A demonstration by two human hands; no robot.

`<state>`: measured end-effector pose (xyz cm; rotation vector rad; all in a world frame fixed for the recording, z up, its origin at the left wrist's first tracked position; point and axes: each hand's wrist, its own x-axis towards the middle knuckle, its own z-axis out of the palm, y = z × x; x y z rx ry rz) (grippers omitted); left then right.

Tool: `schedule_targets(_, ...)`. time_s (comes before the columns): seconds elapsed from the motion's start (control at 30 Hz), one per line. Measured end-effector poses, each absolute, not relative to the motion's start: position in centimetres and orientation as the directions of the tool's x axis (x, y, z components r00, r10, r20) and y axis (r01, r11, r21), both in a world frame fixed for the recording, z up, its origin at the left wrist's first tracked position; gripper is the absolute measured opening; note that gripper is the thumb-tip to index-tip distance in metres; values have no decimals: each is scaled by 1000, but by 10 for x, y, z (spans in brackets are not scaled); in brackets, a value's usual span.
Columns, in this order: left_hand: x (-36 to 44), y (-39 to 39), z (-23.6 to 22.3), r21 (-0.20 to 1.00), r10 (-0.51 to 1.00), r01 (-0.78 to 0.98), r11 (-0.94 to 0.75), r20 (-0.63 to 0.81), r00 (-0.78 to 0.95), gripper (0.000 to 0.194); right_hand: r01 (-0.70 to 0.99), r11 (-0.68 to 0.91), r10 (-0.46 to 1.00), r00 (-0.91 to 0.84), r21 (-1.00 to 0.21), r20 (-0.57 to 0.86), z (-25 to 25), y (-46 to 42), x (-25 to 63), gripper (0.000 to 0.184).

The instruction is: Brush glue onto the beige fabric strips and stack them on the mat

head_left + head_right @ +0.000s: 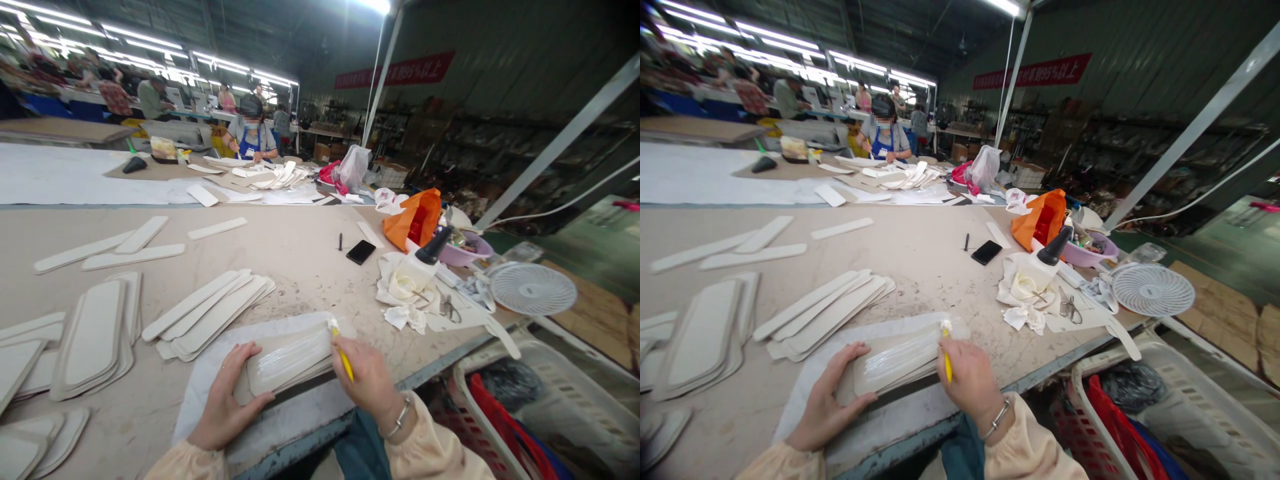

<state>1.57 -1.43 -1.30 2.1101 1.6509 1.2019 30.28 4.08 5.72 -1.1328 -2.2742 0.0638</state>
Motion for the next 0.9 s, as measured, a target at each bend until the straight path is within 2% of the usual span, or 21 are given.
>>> schedule_targets(0.1,16,-14,-12,610,883,705,-360,467,48,77,606,707,703,-545,-365,457,66,17,275,20)
schedule_targets(0.23,17,-14,-13,637,877,674,-375,478,37,85,433,703,696,-585,-564,417,77,-4,250,18)
schedule_targets(0.33,18,-14,-12,642,876,660,-389,479,51,88,348,610,760,-512,-712,401,77,-8,245,18)
schedule_targets(0.43,19,-14,-9,643,874,649,-406,481,69,92,306,454,853,-420,-837,309,71,-3,248,18)
schedule_targets(0.53,21,-14,-3,648,875,645,-405,479,69,91,315,354,897,-382,-881,224,64,6,257,20)
schedule_targets(0.7,22,-16,3,655,889,651,-384,452,70,87,325,194,974,-179,-925,142,61,10,269,23)
schedule_targets(0.77,22,-16,2,659,887,643,-390,456,71,90,266,150,972,-214,-952,94,63,5,263,24)
schedule_targets(0.9,21,-16,-2,672,886,629,-392,459,63,94,215,142,920,-390,-966,48,67,-3,247,24)
